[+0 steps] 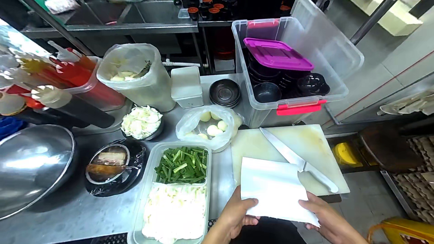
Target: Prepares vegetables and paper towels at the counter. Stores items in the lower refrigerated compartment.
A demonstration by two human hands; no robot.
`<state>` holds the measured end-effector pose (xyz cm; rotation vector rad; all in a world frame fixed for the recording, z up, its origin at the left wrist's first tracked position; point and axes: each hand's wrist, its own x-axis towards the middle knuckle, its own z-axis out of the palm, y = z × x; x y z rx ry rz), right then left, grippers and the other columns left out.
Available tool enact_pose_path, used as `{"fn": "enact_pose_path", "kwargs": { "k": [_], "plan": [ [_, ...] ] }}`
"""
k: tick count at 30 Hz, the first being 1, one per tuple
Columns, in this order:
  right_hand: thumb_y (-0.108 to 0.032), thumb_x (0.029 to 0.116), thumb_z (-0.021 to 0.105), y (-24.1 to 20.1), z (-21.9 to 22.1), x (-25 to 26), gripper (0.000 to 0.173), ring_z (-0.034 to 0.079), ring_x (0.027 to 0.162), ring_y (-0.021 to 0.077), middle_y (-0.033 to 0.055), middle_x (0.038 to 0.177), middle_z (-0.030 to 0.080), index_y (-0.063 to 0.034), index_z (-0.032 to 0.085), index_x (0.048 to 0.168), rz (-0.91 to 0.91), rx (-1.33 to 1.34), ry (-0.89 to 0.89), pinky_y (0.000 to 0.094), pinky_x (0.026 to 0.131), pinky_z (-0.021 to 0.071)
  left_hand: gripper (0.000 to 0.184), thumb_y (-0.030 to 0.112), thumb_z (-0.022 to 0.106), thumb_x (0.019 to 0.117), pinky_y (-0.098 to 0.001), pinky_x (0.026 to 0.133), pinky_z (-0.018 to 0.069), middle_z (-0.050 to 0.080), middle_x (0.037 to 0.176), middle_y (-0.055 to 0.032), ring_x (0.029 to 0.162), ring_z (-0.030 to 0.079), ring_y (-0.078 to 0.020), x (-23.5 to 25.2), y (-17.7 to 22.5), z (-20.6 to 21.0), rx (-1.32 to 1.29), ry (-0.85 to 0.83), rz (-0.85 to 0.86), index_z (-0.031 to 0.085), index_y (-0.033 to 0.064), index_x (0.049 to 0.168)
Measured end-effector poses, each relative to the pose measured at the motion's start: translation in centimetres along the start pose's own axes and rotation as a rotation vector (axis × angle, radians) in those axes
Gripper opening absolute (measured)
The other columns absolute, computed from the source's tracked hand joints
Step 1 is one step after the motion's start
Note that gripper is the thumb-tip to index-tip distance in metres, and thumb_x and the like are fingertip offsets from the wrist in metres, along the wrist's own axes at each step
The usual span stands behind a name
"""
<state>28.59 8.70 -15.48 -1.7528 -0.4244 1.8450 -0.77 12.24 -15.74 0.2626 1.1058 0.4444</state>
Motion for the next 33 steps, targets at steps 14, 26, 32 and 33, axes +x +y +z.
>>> {"fn": "enact_pose_path", "kwargs": {
  "k": [14, 26, 32, 33],
  "plan": [
    [-0.011, 0.1070, 0.049, -4.9, 15.0, -6.2, 0.020, 0.073, 0.087, 0.0068, -0.0040, 0.101, 0.076, -0.0112, 0.064, 0.120, -0.826, -0.125, -0.171, 0.0255, 0.078, 0.0636, 0.088, 0.003, 0.078, 0.0874, -0.0414, 0.097, 0.0623, 0.063, 0.137, -0.0084, 0.116, 0.069, -0.0214, -14.6, 3.2, -10.8, 0.352, -0.004, 0.897, 0.024, 0.0078, 0.158],
    [-0.027, 0.1001, 0.065, 0.8, 26.9, 1.9, 0.039, 0.066, 0.056, 0.0184, 0.0082, 0.085, 0.071, -0.0096, 0.047, 0.130, -0.199, -0.551, -0.375, 0.0324, 0.047, 0.0546, 0.103, 0.010, 0.078, 0.0846, -0.0386, 0.055, 0.0632, 0.070, 0.123, -0.0148, 0.080, 0.075, -0.0263, -17.1, -0.7, -20.8, 0.399, 0.812, 0.406, 0.015, 0.0333, 0.163],
    [-0.025, 0.0981, 0.068, 1.5, 27.5, 1.4, 0.039, 0.067, 0.056, 0.0162, 0.0048, 0.078, 0.069, -0.0090, 0.046, 0.127, -0.256, -0.617, -0.337, 0.0317, 0.050, 0.0579, 0.092, 0.018, 0.078, 0.0857, -0.0402, 0.079, 0.0628, 0.068, 0.116, -0.0086, 0.092, 0.072, -0.0187, -17.4, -0.8, -22.4, 0.655, 0.909, 0.387, 0.027, 0.0310, 0.161],
    [-0.027, 0.0979, 0.068, 1.7, 27.6, 1.4, 0.041, 0.067, 0.057, 0.0160, 0.0041, 0.078, 0.069, -0.0092, 0.047, 0.128, -0.292, -0.636, -0.308, 0.0324, 0.051, 0.0583, 0.089, 0.020, 0.078, 0.0857, -0.0404, 0.081, 0.0625, 0.069, 0.115, -0.0082, 0.092, 0.072, -0.0184, -17.4, -0.9, -22.6, 0.704, 0.913, 0.382, 0.030, 0.0296, 0.160]
  ]
}}
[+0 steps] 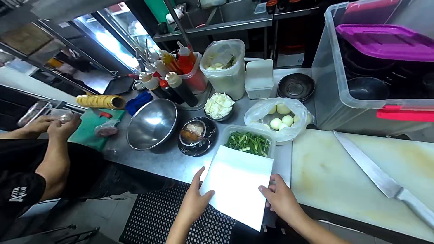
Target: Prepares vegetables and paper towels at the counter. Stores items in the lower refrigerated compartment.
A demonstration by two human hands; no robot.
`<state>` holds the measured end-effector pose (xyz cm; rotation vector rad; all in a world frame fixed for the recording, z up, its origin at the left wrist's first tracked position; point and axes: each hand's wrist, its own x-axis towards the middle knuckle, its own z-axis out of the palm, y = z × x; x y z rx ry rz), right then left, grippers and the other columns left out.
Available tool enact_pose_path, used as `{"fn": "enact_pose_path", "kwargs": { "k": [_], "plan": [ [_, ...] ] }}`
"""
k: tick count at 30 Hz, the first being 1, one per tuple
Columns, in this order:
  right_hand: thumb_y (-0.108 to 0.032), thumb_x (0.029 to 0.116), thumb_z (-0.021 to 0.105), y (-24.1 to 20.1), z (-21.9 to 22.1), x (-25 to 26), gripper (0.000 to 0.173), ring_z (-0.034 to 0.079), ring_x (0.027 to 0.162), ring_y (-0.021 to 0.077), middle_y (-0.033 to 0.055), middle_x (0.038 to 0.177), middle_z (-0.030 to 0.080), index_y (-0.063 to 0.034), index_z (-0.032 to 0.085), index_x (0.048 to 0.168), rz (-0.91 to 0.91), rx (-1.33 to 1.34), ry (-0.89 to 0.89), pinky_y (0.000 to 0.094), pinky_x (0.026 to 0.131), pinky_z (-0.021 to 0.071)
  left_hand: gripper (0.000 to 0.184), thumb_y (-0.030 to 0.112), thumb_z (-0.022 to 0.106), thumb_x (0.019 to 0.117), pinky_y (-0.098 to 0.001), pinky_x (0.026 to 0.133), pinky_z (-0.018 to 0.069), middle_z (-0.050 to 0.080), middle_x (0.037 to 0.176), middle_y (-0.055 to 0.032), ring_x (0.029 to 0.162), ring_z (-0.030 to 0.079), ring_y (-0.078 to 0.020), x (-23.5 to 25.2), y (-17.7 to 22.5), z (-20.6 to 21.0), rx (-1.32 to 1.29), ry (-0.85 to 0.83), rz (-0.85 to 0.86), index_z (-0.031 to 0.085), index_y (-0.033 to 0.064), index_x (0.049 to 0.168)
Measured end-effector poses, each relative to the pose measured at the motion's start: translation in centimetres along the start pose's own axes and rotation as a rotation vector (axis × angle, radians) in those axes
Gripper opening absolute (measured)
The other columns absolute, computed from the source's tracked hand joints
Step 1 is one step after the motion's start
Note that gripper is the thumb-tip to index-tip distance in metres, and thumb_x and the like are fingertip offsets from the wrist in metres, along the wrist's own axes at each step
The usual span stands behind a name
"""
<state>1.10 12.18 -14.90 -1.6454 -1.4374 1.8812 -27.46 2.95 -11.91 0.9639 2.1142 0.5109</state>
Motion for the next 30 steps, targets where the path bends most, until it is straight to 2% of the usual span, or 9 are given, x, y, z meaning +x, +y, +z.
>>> {"fn": "enact_pose_path", "kwargs": {
  "k": [5, 8, 12, 16, 20, 23, 26, 28, 30],
  "plan": [
    [-0.033, 0.0967, 0.067, 0.6, 1.3, 0.3, 0.045, 0.065, 0.063, 0.0135, -0.0007, 0.076, 0.067, -0.0108, 0.050, 0.132, -0.099, -0.206, 0.195, 0.0342, 0.061, 0.0578, 0.080, 0.022, 0.079, 0.0857, -0.0490, 0.097, 0.0561, 0.066, 0.130, -0.0120, 0.108, 0.069, -0.0264, -0.2, -1.0, 0.5, 0.198, 0.011, 0.128, 0.042, 0.0209, 0.157],
    [-0.034, 0.0977, 0.065, 0.8, 2.5, 0.3, 0.042, 0.057, 0.056, 0.0123, -0.0024, 0.067, 0.057, -0.0095, 0.054, 0.129, -0.133, -0.272, 0.320, 0.0325, 0.056, 0.0522, 0.079, 0.023, 0.076, 0.0886, -0.0527, 0.099, 0.0554, 0.065, 0.135, -0.0118, 0.114, 0.069, -0.0288, -0.2, -1.6, 0.0, 0.234, -0.031, 0.203, 0.039, 0.0217, 0.159],
    [-0.035, 0.0973, 0.064, 1.8, 4.4, 0.8, 0.036, 0.051, 0.051, 0.0097, -0.0050, 0.063, 0.052, -0.0087, 0.058, 0.122, -0.225, -0.366, 0.552, 0.0301, 0.050, 0.0485, 0.069, 0.025, 0.072, 0.0924, -0.0543, 0.084, 0.0602, 0.070, 0.126, -0.0109, 0.101, 0.073, -0.0296, 0.5, -2.5, -0.6, 0.264, -0.030, 0.374, 0.045, 0.0222, 0.156],
    [-0.038, 0.0991, 0.062, 1.4, 5.4, 0.8, 0.036, 0.055, 0.054, 0.0139, -0.0026, 0.065, 0.056, -0.0094, 0.060, 0.121, -0.164, -0.523, 0.658, 0.0366, 0.052, 0.0512, 0.056, 0.030, 0.066, 0.0972, -0.0509, 0.080, 0.0616, 0.071, 0.122, -0.0065, 0.099, 0.073, -0.0257, 1.4, -4.1, -0.3, 0.330, -0.107, 0.473, 0.052, 0.0249, 0.151],
    [-0.049, 0.0978, 0.063, -0.8, 6.1, 0.2, 0.063, 0.066, 0.070, 0.0264, 0.0062, 0.081, 0.066, -0.0098, 0.049, 0.145, 0.022, -0.668, 0.638, 0.0506, 0.066, 0.0568, 0.053, 0.044, 0.064, 0.0975, -0.0485, 0.073, 0.0623, 0.072, 0.114, -0.0073, 0.089, 0.074, -0.0248, 1.7, -4.5, -0.6, 0.382, -0.089, 0.513, 0.058, 0.0226, 0.146],
    [-0.053, 0.0963, 0.063, -1.7, 6.0, -1.5, 0.077, 0.064, 0.066, 0.0266, 0.0072, 0.081, 0.065, -0.0114, 0.038, 0.157, -0.022, -0.708, 0.728, 0.0502, 0.062, 0.0558, 0.062, 0.056, 0.063, 0.0920, -0.0412, 0.061, 0.0584, 0.066, 0.105, -0.0101, 0.078, 0.066, -0.0223, 1.9, -4.4, -1.3, 0.380, 0.161, 0.670, 0.063, 0.0211, 0.142],
    [-0.048, 0.0941, 0.064, -1.8, 5.8, -3.6, 0.065, 0.067, 0.084, 0.0250, 0.0081, 0.097, 0.069, -0.0074, 0.058, 0.144, -0.396, -0.888, 0.785, 0.0460, 0.073, 0.0588, 0.053, 0.049, 0.065, 0.0904, -0.0491, 0.084, 0.0559, 0.065, 0.125, -0.0138, 0.110, 0.063, -0.0321, 2.5, -2.6, -2.7, 0.388, 0.238, 0.896, 0.067, 0.0216, 0.136],
    [-0.049, 0.0928, 0.067, -2.3, 6.4, -4.0, 0.060, 0.064, 0.119, 0.0313, 0.0102, 0.127, 0.068, -0.0179, 0.060, 0.143, -0.572, -0.997, 0.605, 0.0533, 0.099, 0.0539, 0.051, 0.046, 0.066, 0.0915, -0.0554, 0.104, 0.0504, 0.059, 0.143, -0.0107, 0.135, 0.053, -0.0356, 3.0, -1.0, -2.5, 0.414, 0.052, 1.046, 0.064, 0.0273, 0.139],
    [-0.051, 0.0893, 0.073, -2.5, 7.1, -3.0, 0.066, 0.049, 0.141, 0.0352, 0.0099, 0.151, 0.055, -0.0265, 0.055, 0.148, -0.629, -1.085, 0.402, 0.0584, 0.114, 0.0426, 0.061, 0.050, 0.069, 0.0916, -0.0574, 0.117, 0.0392, 0.047, 0.158, -0.0082, 0.149, 0.037, -0.0358, 4.2, 0.5, -1.5, 0.508, -0.199, 1.110, 0.054, 0.0320, 0.148]
  ]
}}
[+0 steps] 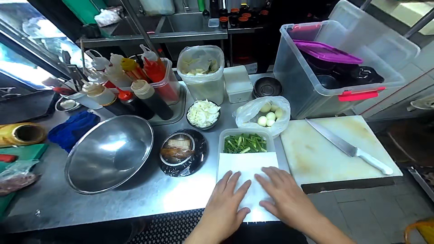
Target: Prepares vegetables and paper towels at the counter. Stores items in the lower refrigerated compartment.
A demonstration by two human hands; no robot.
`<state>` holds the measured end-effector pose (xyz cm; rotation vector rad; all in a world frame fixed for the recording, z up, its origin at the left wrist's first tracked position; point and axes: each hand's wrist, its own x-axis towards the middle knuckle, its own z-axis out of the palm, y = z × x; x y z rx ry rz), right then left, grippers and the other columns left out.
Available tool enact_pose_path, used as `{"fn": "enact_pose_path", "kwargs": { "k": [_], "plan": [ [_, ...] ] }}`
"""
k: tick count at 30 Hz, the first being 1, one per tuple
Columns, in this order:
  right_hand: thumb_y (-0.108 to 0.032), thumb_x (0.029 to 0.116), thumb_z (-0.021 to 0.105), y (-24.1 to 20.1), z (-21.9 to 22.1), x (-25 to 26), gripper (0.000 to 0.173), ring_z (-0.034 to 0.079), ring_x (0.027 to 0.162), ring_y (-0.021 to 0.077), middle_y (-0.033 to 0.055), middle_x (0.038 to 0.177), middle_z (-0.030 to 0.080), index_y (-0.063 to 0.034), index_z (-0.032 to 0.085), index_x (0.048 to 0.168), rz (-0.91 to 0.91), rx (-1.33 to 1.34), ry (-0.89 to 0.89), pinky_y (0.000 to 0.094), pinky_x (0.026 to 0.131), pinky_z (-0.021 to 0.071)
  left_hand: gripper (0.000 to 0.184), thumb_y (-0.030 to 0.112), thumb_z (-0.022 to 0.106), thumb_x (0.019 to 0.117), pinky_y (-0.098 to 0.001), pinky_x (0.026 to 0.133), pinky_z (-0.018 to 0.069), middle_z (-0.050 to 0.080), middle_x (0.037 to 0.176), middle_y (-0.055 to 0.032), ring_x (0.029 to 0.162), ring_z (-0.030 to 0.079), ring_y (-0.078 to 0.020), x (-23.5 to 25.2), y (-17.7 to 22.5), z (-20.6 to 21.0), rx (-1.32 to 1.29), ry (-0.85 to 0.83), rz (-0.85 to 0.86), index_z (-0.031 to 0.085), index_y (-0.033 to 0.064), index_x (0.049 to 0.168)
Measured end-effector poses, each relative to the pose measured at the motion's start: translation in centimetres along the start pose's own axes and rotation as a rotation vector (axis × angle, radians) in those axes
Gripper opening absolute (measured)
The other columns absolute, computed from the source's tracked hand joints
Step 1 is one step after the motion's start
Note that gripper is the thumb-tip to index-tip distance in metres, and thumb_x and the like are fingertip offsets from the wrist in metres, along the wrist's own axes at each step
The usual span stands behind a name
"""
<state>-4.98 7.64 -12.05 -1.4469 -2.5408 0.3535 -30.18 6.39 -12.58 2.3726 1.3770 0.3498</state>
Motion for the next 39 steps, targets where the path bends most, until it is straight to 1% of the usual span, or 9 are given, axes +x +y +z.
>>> {"fn": "enact_pose_path", "kwargs": {
  "k": [3, 6, 12, 24, 27, 30, 31, 36, 39],
  "plan": [
    [-0.053, 0.0849, 0.077, 0.6, 1.9, 1.2, 0.084, 0.035, 0.150, 0.0396, 0.0127, 0.164, 0.037, -0.0207, 0.045, 0.155, -0.061, -0.022, -0.235, 0.0607, 0.120, 0.0320, 0.076, 0.057, 0.071, 0.0881, -0.0563, 0.122, 0.0292, 0.037, 0.164, -0.0094, 0.154, 0.028, -0.0365, 2.5, -0.9, 1.2, 0.043, -0.265, 0.031, 0.046, 0.0298, 0.155],
    [-0.052, 0.0845, 0.078, 1.4, 2.8, 1.8, 0.090, 0.029, 0.153, 0.0416, 0.0154, 0.168, 0.030, -0.0197, 0.039, 0.159, -0.026, -0.002, -0.389, 0.0615, 0.121, 0.0283, 0.082, 0.060, 0.071, 0.0869, -0.0578, 0.124, 0.0246, 0.031, 0.167, -0.0085, 0.155, 0.024, -0.0370, 3.0, -1.8, 2.0, 0.080, -0.393, 0.001, 0.039, 0.0340, 0.158],
    [-0.052, 0.0830, 0.079, 1.1, 3.6, 1.9, 0.092, 0.031, 0.152, 0.0410, 0.0148, 0.168, 0.029, -0.0160, 0.040, 0.158, 0.006, -0.051, -0.438, 0.0626, 0.119, 0.0296, 0.082, 0.067, 0.067, 0.0868, -0.0554, 0.121, 0.0326, 0.030, 0.169, -0.0054, 0.155, 0.027, -0.0349, 1.9, -2.6, 4.1, 0.195, -0.296, 0.043, 0.039, 0.0375, 0.158],
    [-0.054, 0.0877, 0.073, 1.2, 3.8, 2.7, 0.095, 0.026, 0.154, 0.0422, 0.0184, 0.170, 0.021, -0.0128, 0.031, 0.162, 0.027, -0.064, -0.572, 0.0617, 0.121, 0.0249, 0.086, 0.063, 0.063, 0.0918, -0.0575, 0.125, 0.0205, 0.016, 0.172, -0.0104, 0.158, 0.016, -0.0375, 3.5, -2.2, 3.5, 0.237, -0.530, -0.016, 0.025, 0.0362, 0.164],
    [-0.044, 0.0913, 0.073, 1.4, 2.5, 2.5, 0.082, 0.030, 0.152, 0.0418, 0.0205, 0.167, 0.029, -0.0079, 0.040, 0.157, 0.010, 0.022, -0.543, 0.0597, 0.121, 0.0281, 0.070, 0.055, 0.062, 0.0965, -0.0548, 0.124, 0.0266, 0.031, 0.168, -0.0104, 0.155, 0.026, -0.0356, 3.3, -2.2, 2.3, 0.109, -0.465, -0.001, 0.041, 0.0299, 0.158],
    [-0.039, 0.0942, 0.071, 0.6, 1.2, 2.3, 0.069, 0.041, 0.146, 0.0387, 0.0196, 0.159, 0.043, -0.0051, 0.049, 0.150, -0.004, 0.085, -0.434, 0.0552, 0.118, 0.0374, 0.050, 0.040, 0.067, 0.0970, -0.0474, 0.111, 0.0474, 0.063, 0.139, -0.0079, 0.134, 0.056, -0.0290, 3.1, -2.1, 0.9, 0.090, -0.269, 0.055, 0.059, 0.0224, 0.143],
    [-0.039, 0.0934, 0.072, 0.2, 1.1, 2.3, 0.070, 0.043, 0.145, 0.0377, 0.0184, 0.158, 0.044, -0.0048, 0.049, 0.150, -0.015, 0.089, -0.417, 0.0544, 0.117, 0.0388, 0.051, 0.038, 0.071, 0.0933, -0.0473, 0.107, 0.0498, 0.064, 0.135, -0.0065, 0.129, 0.058, -0.0287, 3.2, -2.0, 0.6, 0.109, -0.256, 0.069, 0.060, 0.0233, 0.141],
    [-0.042, 0.0851, 0.081, -0.2, 2.6, 3.0, 0.095, 0.025, 0.153, 0.0469, 0.0173, 0.170, 0.022, -0.0055, 0.035, 0.159, 0.012, 0.009, -0.576, 0.0660, 0.116, 0.0322, 0.090, 0.040, 0.084, 0.0804, -0.0601, 0.118, 0.0336, 0.032, 0.166, -0.0132, 0.153, 0.026, -0.0428, 4.4, -1.4, 1.2, 0.146, -0.548, -0.056, 0.040, 0.0278, 0.158],
    [-0.045, 0.0866, 0.079, 0.1, 4.0, 2.7, 0.095, 0.020, 0.154, 0.0475, 0.0136, 0.172, 0.018, -0.0100, 0.032, 0.162, 0.009, -0.074, -0.570, 0.0664, 0.116, 0.0313, 0.091, 0.040, 0.083, 0.0810, -0.0608, 0.119, 0.0311, 0.028, 0.168, -0.0139, 0.154, 0.022, -0.0440, 4.1, -1.5, 2.6, 0.198, -0.541, -0.078, 0.038, 0.0301, 0.159]
  ]
}}
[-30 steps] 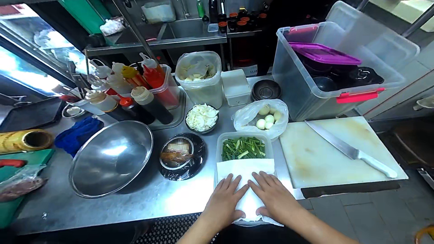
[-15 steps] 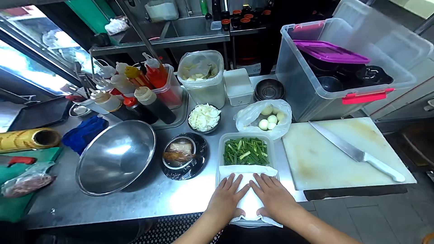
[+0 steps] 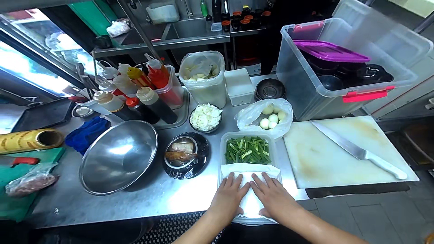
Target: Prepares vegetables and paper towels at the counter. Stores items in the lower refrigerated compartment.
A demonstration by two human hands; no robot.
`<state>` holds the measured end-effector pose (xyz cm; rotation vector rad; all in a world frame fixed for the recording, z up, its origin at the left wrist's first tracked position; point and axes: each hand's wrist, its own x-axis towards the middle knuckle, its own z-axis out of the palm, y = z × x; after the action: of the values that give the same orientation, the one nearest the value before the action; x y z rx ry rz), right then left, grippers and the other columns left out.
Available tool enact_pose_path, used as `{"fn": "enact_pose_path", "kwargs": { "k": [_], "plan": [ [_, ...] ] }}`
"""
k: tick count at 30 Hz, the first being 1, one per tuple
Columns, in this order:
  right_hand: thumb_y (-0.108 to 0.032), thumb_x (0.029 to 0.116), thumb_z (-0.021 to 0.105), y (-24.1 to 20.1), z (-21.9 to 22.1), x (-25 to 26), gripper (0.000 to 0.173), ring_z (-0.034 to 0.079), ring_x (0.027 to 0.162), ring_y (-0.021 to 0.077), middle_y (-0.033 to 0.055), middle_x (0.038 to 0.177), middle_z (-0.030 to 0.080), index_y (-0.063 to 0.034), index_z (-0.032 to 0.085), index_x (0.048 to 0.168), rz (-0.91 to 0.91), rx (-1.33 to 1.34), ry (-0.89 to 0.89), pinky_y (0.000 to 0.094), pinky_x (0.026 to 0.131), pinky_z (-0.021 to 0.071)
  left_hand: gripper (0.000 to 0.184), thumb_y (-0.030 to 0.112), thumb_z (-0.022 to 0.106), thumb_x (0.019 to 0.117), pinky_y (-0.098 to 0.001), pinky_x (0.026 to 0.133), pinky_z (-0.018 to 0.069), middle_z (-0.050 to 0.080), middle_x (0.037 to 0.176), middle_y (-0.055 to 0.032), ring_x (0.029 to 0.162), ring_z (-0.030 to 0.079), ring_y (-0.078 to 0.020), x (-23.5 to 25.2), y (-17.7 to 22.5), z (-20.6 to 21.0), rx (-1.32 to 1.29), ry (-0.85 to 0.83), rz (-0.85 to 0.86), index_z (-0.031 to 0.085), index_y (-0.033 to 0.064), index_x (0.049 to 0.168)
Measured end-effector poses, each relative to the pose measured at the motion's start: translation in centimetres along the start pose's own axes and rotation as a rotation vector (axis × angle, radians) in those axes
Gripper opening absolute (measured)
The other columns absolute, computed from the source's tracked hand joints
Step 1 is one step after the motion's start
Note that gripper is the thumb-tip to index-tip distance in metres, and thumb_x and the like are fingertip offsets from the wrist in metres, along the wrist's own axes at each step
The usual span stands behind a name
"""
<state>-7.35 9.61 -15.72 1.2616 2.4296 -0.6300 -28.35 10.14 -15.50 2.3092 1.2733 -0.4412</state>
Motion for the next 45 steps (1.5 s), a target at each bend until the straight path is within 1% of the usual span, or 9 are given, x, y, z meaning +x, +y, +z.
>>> {"fn": "enact_pose_path", "kwargs": {
  "k": [11, 14, 17, 21, 29, 35, 39, 43, 45],
  "plan": [
    [-0.042, 0.0910, 0.075, 0.6, -0.3, -0.6, 0.086, 0.022, 0.154, 0.0471, 0.0156, 0.171, 0.020, -0.0085, 0.035, 0.160, -0.053, 0.066, -0.009, 0.0653, 0.117, 0.0309, 0.082, 0.034, 0.078, 0.0885, -0.0582, 0.120, 0.0326, 0.027, 0.168, -0.0154, 0.154, 0.023, -0.0428, -0.6, -0.3, 0.4, 0.017, 0.022, 0.053, 0.037, 0.0268, 0.160],
    [-0.035, 0.0952, 0.071, 0.7, -1.7, -1.2, 0.064, 0.040, 0.146, 0.0410, 0.0183, 0.160, 0.041, -0.0034, 0.051, 0.147, -0.083, 0.141, 0.057, 0.0590, 0.115, 0.0388, 0.065, 0.031, 0.072, 0.0942, -0.0526, 0.119, 0.0364, 0.036, 0.164, -0.0122, 0.154, 0.027, -0.0386, -1.4, -0.2, -1.6, -0.053, 0.060, 0.056, 0.048, 0.0223, 0.153],
    [-0.040, 0.0933, 0.071, 0.2, -2.2, -1.5, 0.048, 0.060, 0.117, 0.0401, 0.0190, 0.122, 0.063, -0.0028, 0.062, 0.122, -0.112, 0.090, 0.063, 0.0570, 0.096, 0.0504, 0.070, 0.045, 0.071, 0.0922, -0.0542, 0.119, 0.0357, 0.038, 0.164, -0.0091, 0.153, 0.029, -0.0367, -1.4, 0.5, -2.5, -0.079, 0.039, 0.047, 0.046, 0.0256, 0.154],
    [-0.037, 0.0881, 0.077, 0.5, -1.5, -0.9, 0.050, 0.061, 0.112, 0.0416, 0.0199, 0.117, 0.064, -0.0049, 0.060, 0.124, -0.094, -0.045, -0.077, 0.0589, 0.092, 0.0486, 0.092, 0.056, 0.079, 0.0813, -0.0617, 0.118, 0.0303, 0.024, 0.170, -0.0097, 0.156, 0.020, -0.0406, -0.3, 0.6, -0.5, -0.043, -0.003, -0.008, 0.035, 0.0356, 0.159],
    [-0.032, 0.0895, 0.076, 1.2, -0.8, -0.8, 0.046, 0.061, 0.111, 0.0400, 0.0192, 0.115, 0.064, -0.0065, 0.059, 0.124, -0.162, -0.155, -0.039, 0.0566, 0.092, 0.0481, 0.092, 0.061, 0.073, 0.0842, -0.0608, 0.118, 0.0301, 0.019, 0.172, -0.0080, 0.156, 0.018, -0.0394, -0.3, 0.3, 1.0, 0.064, 0.032, -0.014, 0.029, 0.0376, 0.161],
    [-0.010, 0.0947, 0.062, 1.4, -3.0, -2.8, 0.012, 0.061, 0.109, 0.0381, 0.0163, 0.105, 0.069, -0.0042, 0.070, 0.101, -0.224, -0.185, -0.114, 0.0576, 0.096, 0.0444, 0.066, 0.054, 0.064, 0.0950, -0.0562, 0.118, 0.0341, 0.037, 0.164, -0.0114, 0.154, 0.027, -0.0390, -0.6, 0.6, -0.6, -0.044, 0.086, 0.042, 0.047, 0.0273, 0.153],
    [0.002, 0.0950, 0.053, 0.6, -2.7, -1.8, 0.019, 0.063, 0.109, 0.0360, 0.0168, 0.104, 0.071, 0.0005, 0.071, 0.094, -0.180, -0.265, -0.243, 0.0548, 0.097, 0.0451, 0.063, 0.049, 0.070, 0.0918, -0.0574, 0.117, 0.0350, 0.040, 0.163, -0.0074, 0.153, 0.029, -0.0376, 0.6, 0.8, 0.2, -0.086, 0.130, 0.074, 0.052, 0.0301, 0.149],
    [-0.003, 0.0969, 0.055, 0.9, -3.5, -2.5, 0.016, 0.065, 0.106, 0.0359, 0.0166, 0.102, 0.071, -0.0004, 0.070, 0.097, -0.181, -0.165, -0.159, 0.0541, 0.097, 0.0465, 0.056, 0.044, 0.070, 0.0932, -0.0550, 0.118, 0.0358, 0.043, 0.160, -0.0105, 0.152, 0.031, -0.0383, 0.1, 1.2, 0.1, -0.073, 0.169, 0.055, 0.057, 0.0261, 0.145],
    [-0.014, 0.1008, 0.056, 1.1, -4.6, -2.2, 0.018, 0.065, 0.106, 0.0380, 0.0179, 0.104, 0.070, -0.0024, 0.068, 0.104, -0.177, -0.003, -0.110, 0.0554, 0.092, 0.0506, 0.039, 0.039, 0.068, 0.0947, -0.0495, 0.105, 0.0487, 0.060, 0.138, -0.0091, 0.134, 0.051, -0.0328, -0.3, 1.7, -0.4, -0.140, 0.236, 0.021, 0.068, 0.0196, 0.128]
  ]
}}
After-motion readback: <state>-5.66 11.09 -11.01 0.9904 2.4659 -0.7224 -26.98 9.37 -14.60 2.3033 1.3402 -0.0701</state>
